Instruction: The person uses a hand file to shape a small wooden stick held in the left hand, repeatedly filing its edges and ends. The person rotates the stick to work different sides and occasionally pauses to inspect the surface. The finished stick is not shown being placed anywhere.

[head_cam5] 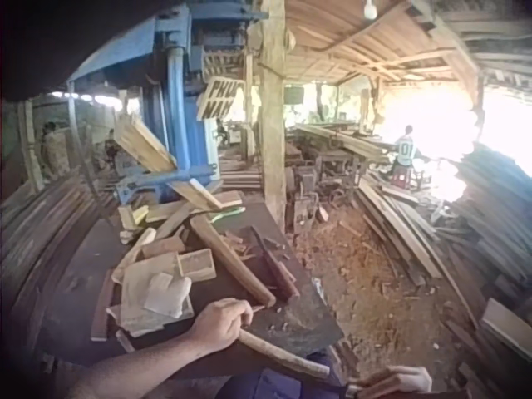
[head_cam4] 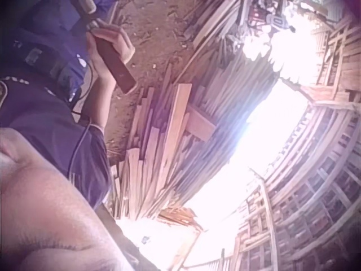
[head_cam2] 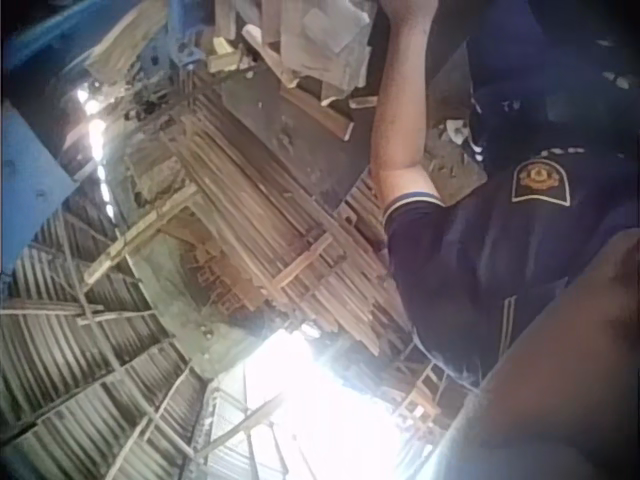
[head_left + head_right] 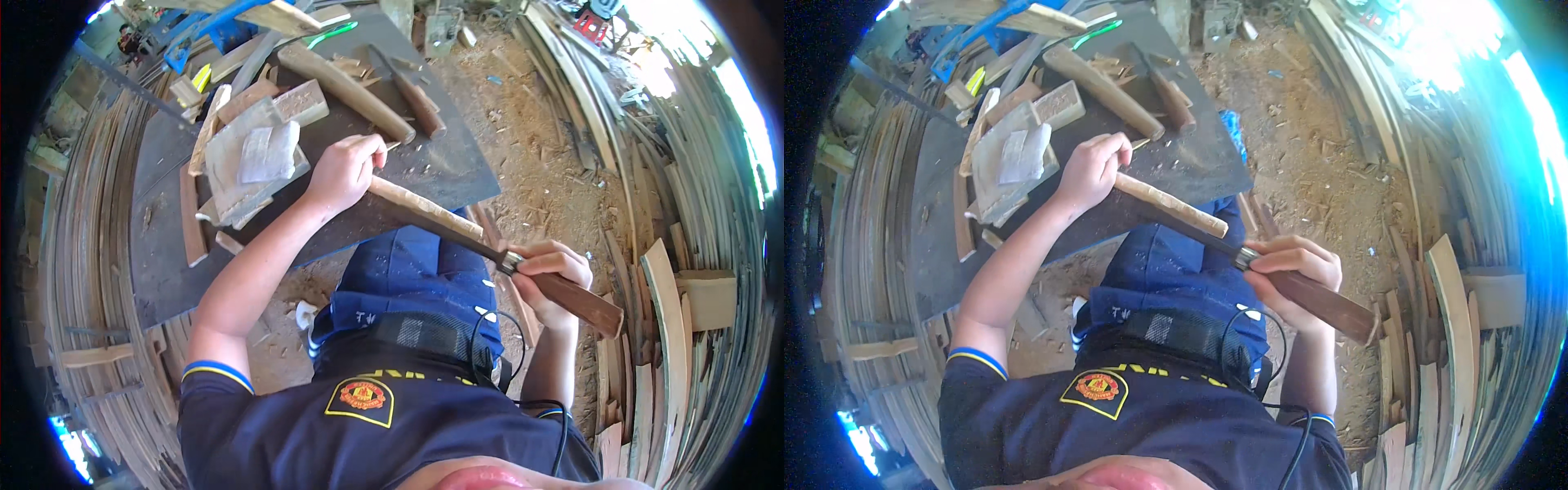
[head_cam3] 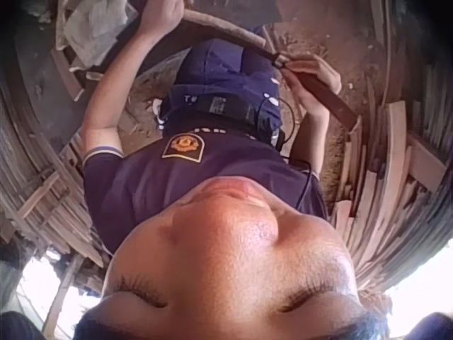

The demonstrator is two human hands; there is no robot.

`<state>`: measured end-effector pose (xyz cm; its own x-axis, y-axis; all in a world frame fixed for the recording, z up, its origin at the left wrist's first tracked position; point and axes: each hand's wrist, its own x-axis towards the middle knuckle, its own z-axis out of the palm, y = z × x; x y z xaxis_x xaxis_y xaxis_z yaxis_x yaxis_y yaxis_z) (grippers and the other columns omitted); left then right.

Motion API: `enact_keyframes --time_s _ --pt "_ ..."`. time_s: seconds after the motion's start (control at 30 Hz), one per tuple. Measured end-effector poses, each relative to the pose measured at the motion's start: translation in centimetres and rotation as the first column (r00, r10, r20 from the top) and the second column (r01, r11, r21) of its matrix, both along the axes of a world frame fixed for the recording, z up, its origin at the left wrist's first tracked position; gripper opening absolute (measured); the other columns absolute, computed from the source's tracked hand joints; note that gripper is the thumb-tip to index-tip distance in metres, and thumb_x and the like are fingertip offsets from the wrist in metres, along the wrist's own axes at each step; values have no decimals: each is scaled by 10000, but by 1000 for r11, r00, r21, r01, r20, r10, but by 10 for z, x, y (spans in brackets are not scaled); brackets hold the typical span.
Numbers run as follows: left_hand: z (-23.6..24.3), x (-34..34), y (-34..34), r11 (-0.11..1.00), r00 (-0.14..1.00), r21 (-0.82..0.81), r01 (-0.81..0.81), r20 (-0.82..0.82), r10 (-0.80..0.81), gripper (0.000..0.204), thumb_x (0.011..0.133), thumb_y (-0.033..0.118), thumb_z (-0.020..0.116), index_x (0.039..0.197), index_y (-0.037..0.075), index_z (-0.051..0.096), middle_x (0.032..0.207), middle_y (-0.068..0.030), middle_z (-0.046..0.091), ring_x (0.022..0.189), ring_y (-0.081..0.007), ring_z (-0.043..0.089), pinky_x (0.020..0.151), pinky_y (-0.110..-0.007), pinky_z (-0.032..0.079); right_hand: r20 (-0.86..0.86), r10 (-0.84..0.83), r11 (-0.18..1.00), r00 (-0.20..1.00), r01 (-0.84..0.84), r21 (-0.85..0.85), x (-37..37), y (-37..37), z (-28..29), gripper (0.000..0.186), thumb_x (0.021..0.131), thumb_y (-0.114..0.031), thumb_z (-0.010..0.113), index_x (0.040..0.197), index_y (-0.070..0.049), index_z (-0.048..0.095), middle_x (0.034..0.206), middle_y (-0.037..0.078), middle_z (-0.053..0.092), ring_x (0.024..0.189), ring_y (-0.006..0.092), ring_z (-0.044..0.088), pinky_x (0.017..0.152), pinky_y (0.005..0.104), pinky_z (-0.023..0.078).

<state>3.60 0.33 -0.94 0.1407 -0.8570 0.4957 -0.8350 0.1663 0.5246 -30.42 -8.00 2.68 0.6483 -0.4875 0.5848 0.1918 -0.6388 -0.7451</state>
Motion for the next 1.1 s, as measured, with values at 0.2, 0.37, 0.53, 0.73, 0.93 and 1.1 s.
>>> enact_keyframes --time_s 0.2,0.37,0.53,0.73,0.93,1.1 --pt "-1 2 1 1000 1000 0 13 -2 -13 86 813 -33 486 793 34 536 723 -150 573 742 -354 613 674 -452 466 69 -18 997 997 14 72 -31 -8 2 156 722 -48 834 822 -56 714 838 126 737 817 243 735 714 340 575" --pt "7 1 0 999 989 -33 23 147 -18 94 809 -37 494 779 42 537 694 -129 588 706 -341 618 664 -432 466 62 -74 997 995 72 29 -8 -9 -3 142 758 -40 827 840 -55 712 867 114 735 886 247 739 750 334 571" --pt "6 9 2 1000 1000 21 2 -8 -2 80 849 2 524 841 56 582 627 -88 588 599 -269 618 594 -368 453 109 -63 992 992 50 115 -11 -8 -22 136 772 -37 819 848 -56 707 847 123 725 900 258 740 764 346 572" --pt "1 10 -2 999 995 15 -39 -96 41 255 843 37 470 1043 41 628 591 -58 545 552 -170 569 574 -321 434 121 -15 995 993 3 96 -16 -8 -12 135 774 -32 815 852 -52 707 834 123 715 875 254 735 744 344 574" --pt "1 8 -5 998 996 44 -35 -86 39 280 844 58 455 1058 48 635 591 -62 542 544 -178 561 571 -334 432 108 32 998 994 -26 -57 16 -4 -12 154 738 -27 818 844 -36 706 870 164 723 820 276 736 692 346 565" --pt "5 7 -1 992 994 106 -75 -77 83 223 863 50 506 1015 83 665 660 -142 627 636 -315 659 594 -409 475 114 9 999 993 -4 -43 2 -10 -20 124 749 -36 795 830 -49 701 851 142 727 810 281 733 687 346 568"
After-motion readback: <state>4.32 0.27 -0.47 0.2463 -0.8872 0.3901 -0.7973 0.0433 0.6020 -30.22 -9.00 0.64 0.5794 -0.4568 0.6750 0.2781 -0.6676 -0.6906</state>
